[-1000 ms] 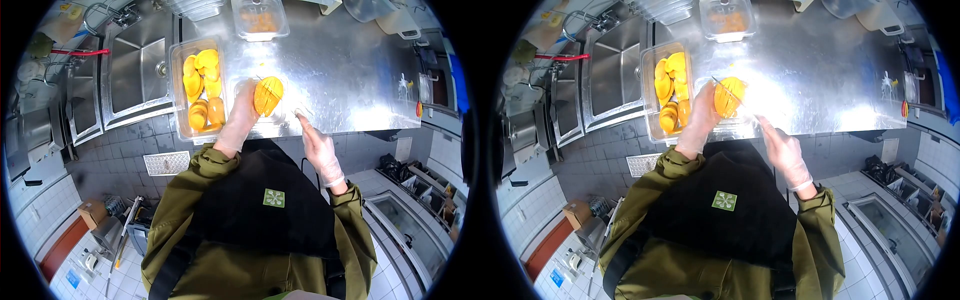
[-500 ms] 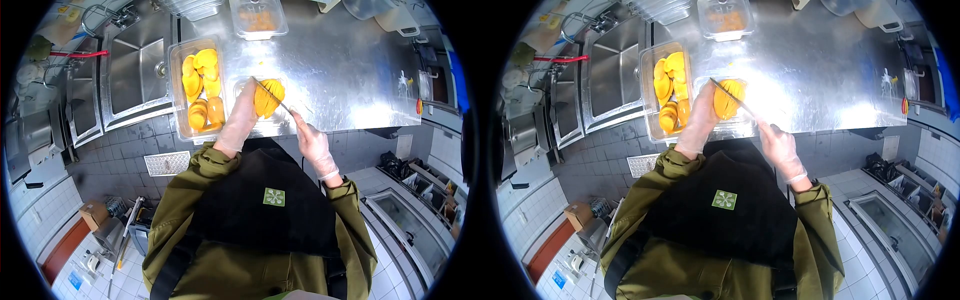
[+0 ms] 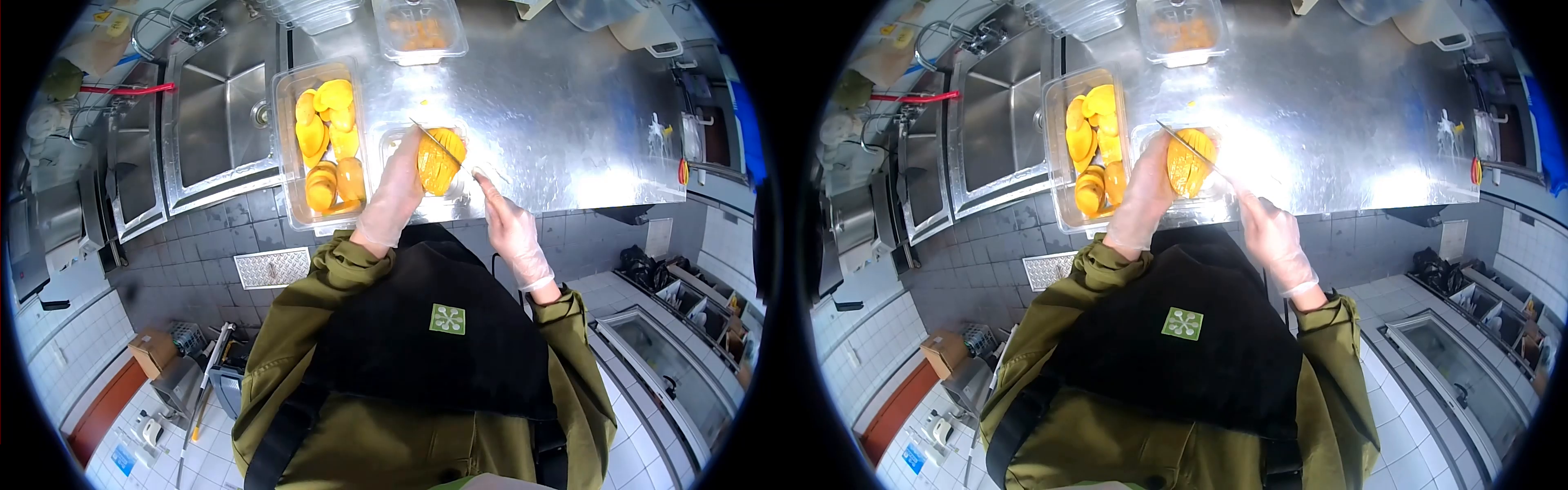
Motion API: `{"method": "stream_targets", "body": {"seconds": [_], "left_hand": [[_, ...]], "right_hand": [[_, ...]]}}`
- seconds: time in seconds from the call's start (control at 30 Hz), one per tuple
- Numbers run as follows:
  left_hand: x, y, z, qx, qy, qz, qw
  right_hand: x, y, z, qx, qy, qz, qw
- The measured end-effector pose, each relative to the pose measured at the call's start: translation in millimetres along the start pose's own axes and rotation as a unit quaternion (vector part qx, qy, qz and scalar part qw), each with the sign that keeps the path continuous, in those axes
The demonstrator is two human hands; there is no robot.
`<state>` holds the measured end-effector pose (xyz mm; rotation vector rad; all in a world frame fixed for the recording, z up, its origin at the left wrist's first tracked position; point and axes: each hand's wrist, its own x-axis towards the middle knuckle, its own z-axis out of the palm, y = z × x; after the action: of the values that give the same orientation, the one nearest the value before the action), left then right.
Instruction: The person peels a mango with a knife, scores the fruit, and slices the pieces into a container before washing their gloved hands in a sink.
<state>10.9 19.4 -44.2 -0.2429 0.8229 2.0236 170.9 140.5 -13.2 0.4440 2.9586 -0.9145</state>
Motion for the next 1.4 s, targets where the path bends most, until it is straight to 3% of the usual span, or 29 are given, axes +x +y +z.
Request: {"method": "stream_targets", "body": {"seconds": [0.17,0.23,0.33,0.63,0.77,0.87,1.03,1.17,1.4], "left_hand": [[-2,4,-4,-0.012,-0.018,-0.024,0.999],[-4,5,-1,-0.016,0.002,-0.032,0.999],[-4,5,-4,-0.032,-0.039,-0.024,0.998],[-3,-4,-6,-0.013,0.034,-0.023,0.999],[-8,5,0,-0.013,-0.005,-0.034,0.999],[-9,8,-2,-0.007,-0.021,-0.030,0.999],[-10,4,-2,0.013,0.027,-0.036,0.999],[-15,0,2,0.017,0.019,-0.013,1.000],[-10,0,-8,0.025,-0.006,-0.013,1.000]], "right_hand": [[0,-10,-10,0.001,-0.041,0.020,0.999],[-1,-12,-13,0.015,-0.008,-0.002,1.000],[0,-13,-17,0.027,0.005,-0.007,1.000],[1,4,2,0.000,0.007,-0.009,1.000],[1,-10,-11,0.011,-0.006,-0.006,1.000],[-2,-5,-9,0.012,0.040,-0.051,0.998],[0,-10,-12,-0.024,0.014,-0.009,1.000],[0,-2,1,0.011,0.055,-0.004,0.998],[0,-12,-11,0.021,0.021,0.005,1.000]]}}
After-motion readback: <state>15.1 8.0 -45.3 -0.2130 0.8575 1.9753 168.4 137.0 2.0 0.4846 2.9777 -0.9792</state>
